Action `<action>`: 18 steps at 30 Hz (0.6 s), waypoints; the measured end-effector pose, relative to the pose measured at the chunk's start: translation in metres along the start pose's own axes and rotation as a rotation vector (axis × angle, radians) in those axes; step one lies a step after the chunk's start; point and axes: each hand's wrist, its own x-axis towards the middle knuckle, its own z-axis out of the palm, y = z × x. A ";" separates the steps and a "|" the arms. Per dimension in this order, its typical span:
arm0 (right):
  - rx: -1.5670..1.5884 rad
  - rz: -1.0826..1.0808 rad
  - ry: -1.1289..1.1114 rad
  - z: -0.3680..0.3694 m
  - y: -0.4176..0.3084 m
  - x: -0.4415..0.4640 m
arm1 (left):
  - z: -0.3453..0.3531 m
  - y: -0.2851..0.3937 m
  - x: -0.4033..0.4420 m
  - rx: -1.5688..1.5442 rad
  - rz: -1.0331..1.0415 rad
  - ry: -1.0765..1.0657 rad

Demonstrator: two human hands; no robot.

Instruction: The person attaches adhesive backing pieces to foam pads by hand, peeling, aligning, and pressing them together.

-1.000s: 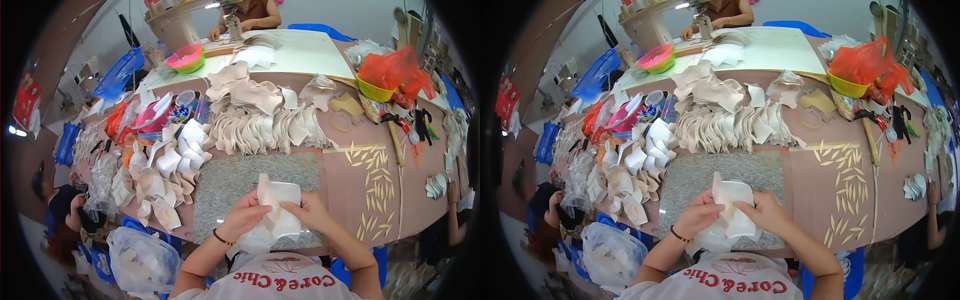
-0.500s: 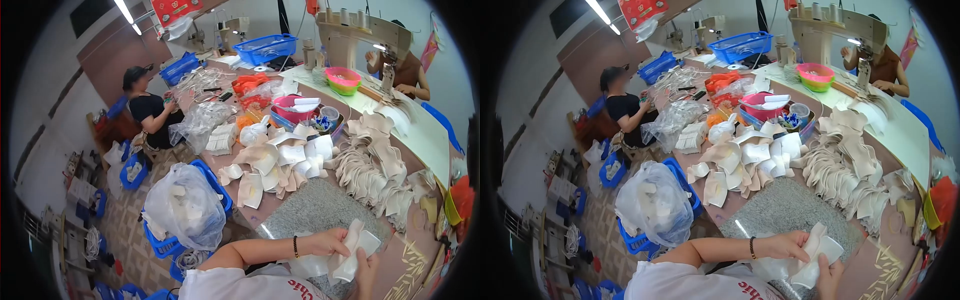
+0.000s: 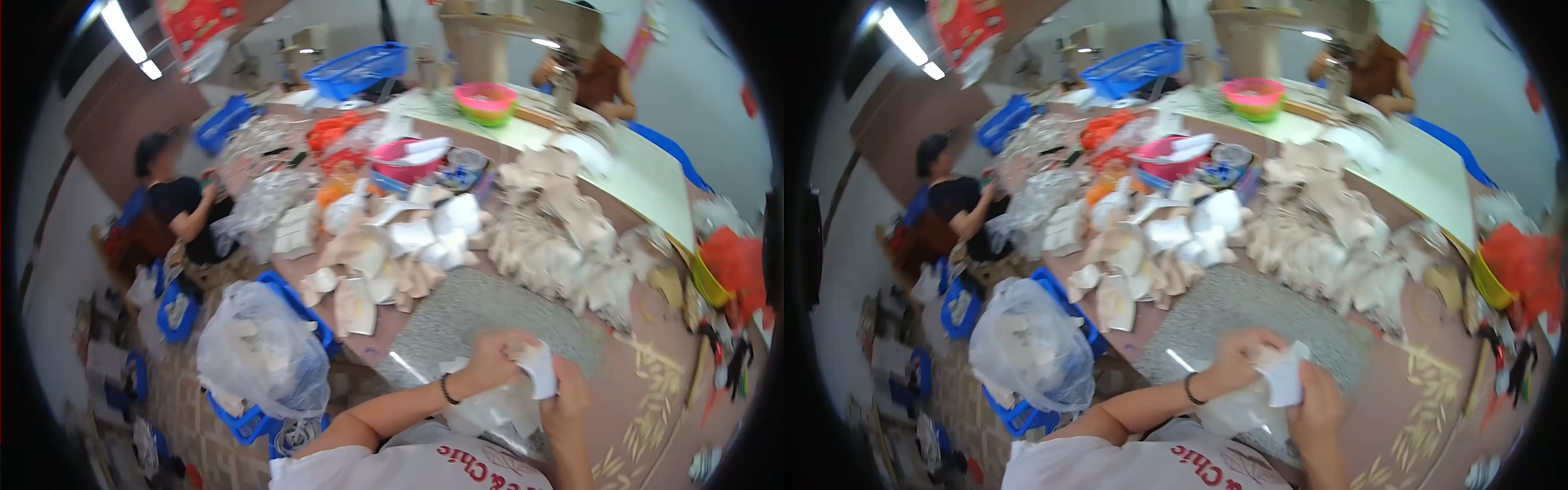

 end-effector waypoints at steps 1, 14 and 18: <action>0.027 -0.073 0.029 -0.001 0.002 0.002 | -0.005 -0.006 0.000 -0.032 0.092 -0.033; -0.152 -0.186 0.122 -0.013 0.015 0.020 | -0.032 0.016 0.015 0.399 0.145 -0.327; -0.336 -0.108 0.034 -0.027 0.016 0.026 | -0.041 0.055 0.011 0.536 0.251 -0.335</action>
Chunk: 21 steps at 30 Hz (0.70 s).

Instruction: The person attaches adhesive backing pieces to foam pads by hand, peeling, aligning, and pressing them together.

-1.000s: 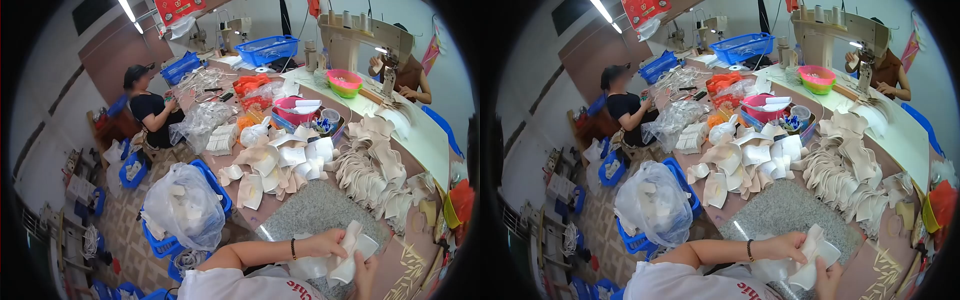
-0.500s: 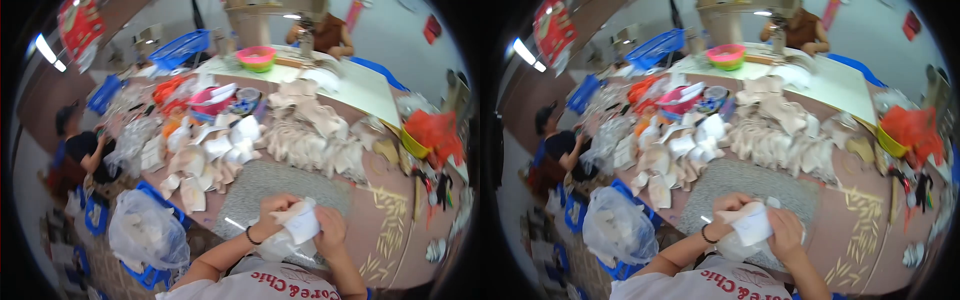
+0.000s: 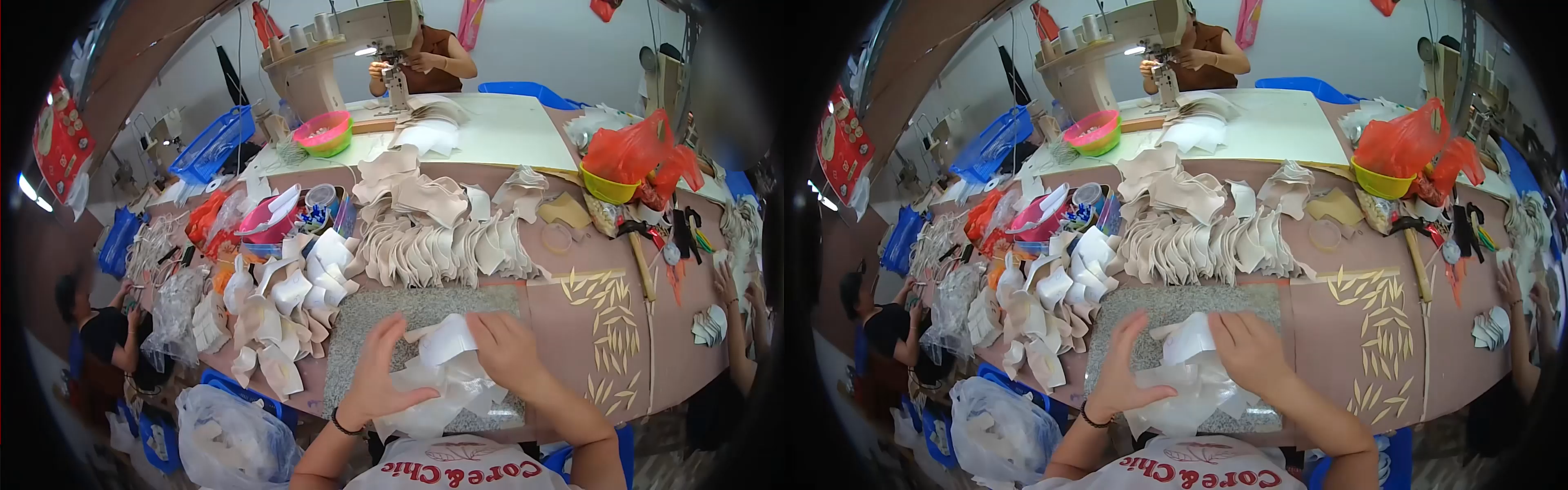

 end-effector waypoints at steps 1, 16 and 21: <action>-0.012 -0.040 -0.043 0.000 -0.001 0.001 | 0.001 0.008 0.002 -0.001 -0.002 -0.002; -0.076 -0.113 -0.259 -0.012 -0.013 -0.003 | 0.028 -0.008 0.024 0.461 0.373 -0.131; -0.101 -0.192 -0.246 -0.008 -0.011 0.000 | 0.036 -0.001 0.039 0.373 0.496 -0.173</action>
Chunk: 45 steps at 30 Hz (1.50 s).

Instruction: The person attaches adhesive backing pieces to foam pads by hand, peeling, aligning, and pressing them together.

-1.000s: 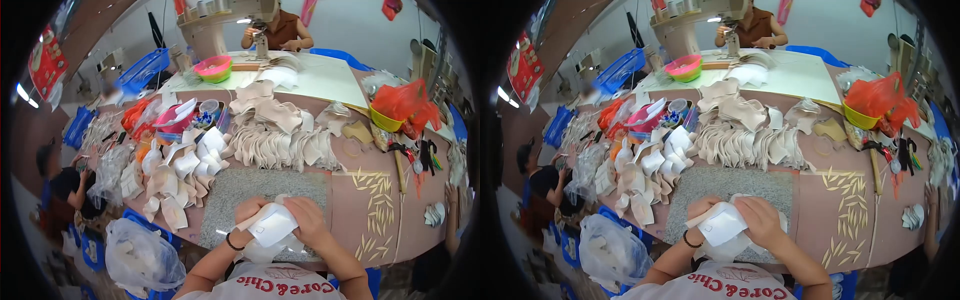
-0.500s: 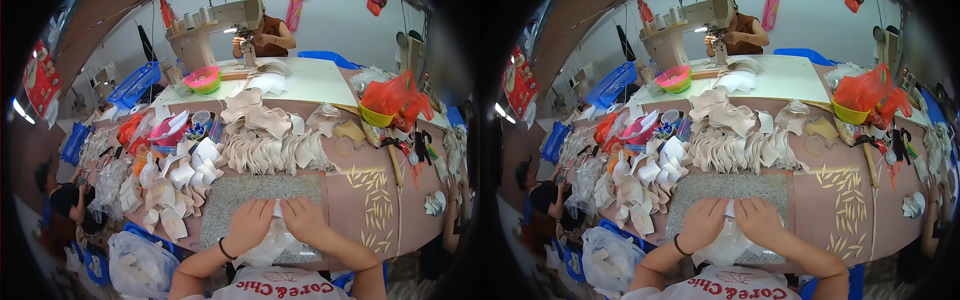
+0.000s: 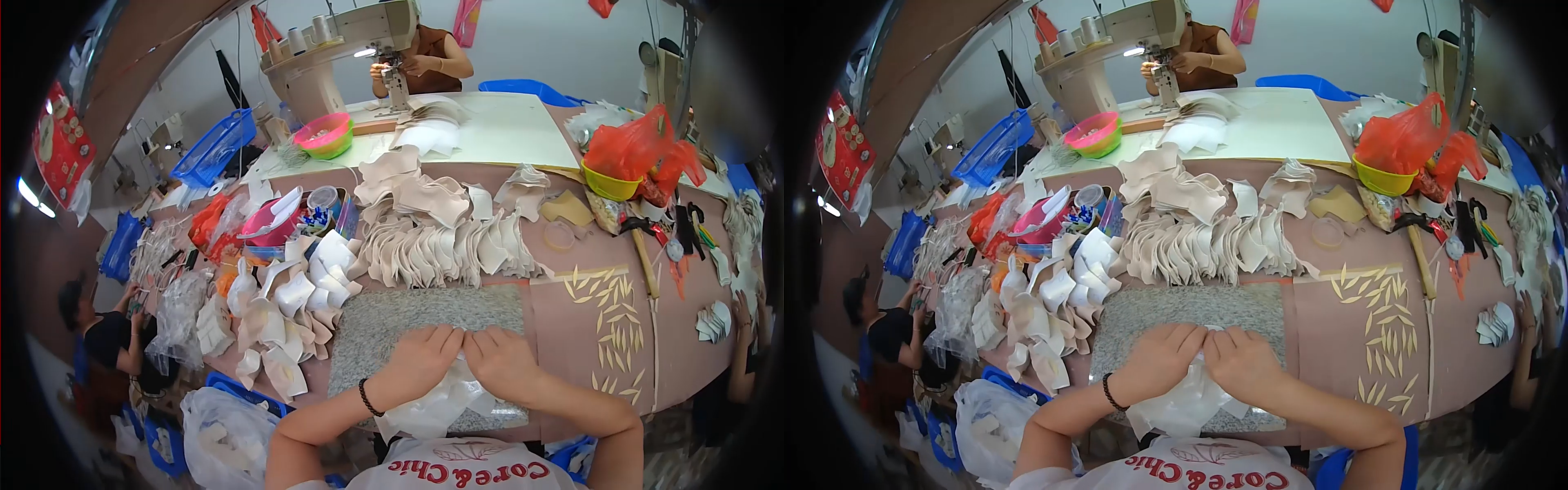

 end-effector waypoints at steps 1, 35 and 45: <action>0.018 0.011 -0.020 -0.001 0.001 0.001 | 0.000 -0.002 -0.001 0.005 -0.008 0.001; 0.079 0.025 0.356 0.006 0.017 -0.006 | -0.013 0.012 -0.006 0.177 -0.093 0.171; 0.129 0.023 0.254 0.009 0.001 -0.001 | -0.014 0.006 -0.017 0.120 -0.136 0.094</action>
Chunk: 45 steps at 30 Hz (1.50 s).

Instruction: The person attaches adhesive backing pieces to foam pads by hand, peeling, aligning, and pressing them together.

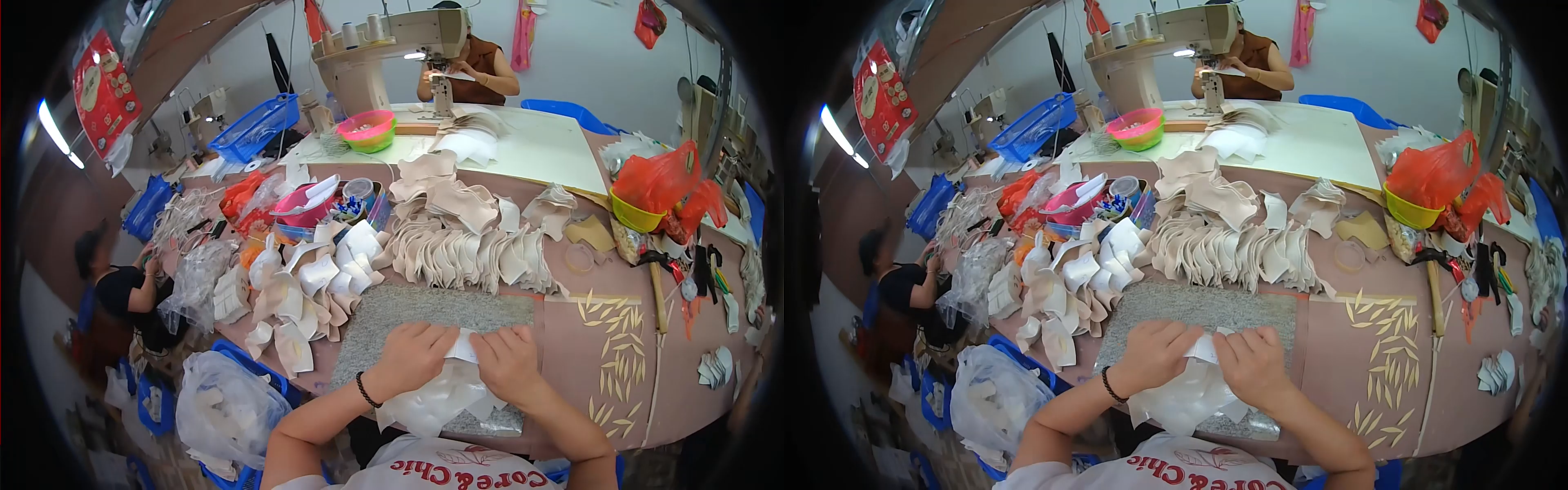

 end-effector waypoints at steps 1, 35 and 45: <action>0.008 0.033 -0.013 0.002 -0.002 0.001 | 0.000 -0.002 0.000 0.006 -0.004 0.006; 0.012 -0.029 -0.460 0.059 -0.015 0.036 | -0.012 -0.039 -0.055 0.088 -0.238 -0.224; 0.138 0.333 -0.368 0.043 0.008 0.018 | -0.093 -0.174 -0.053 0.710 -0.602 0.170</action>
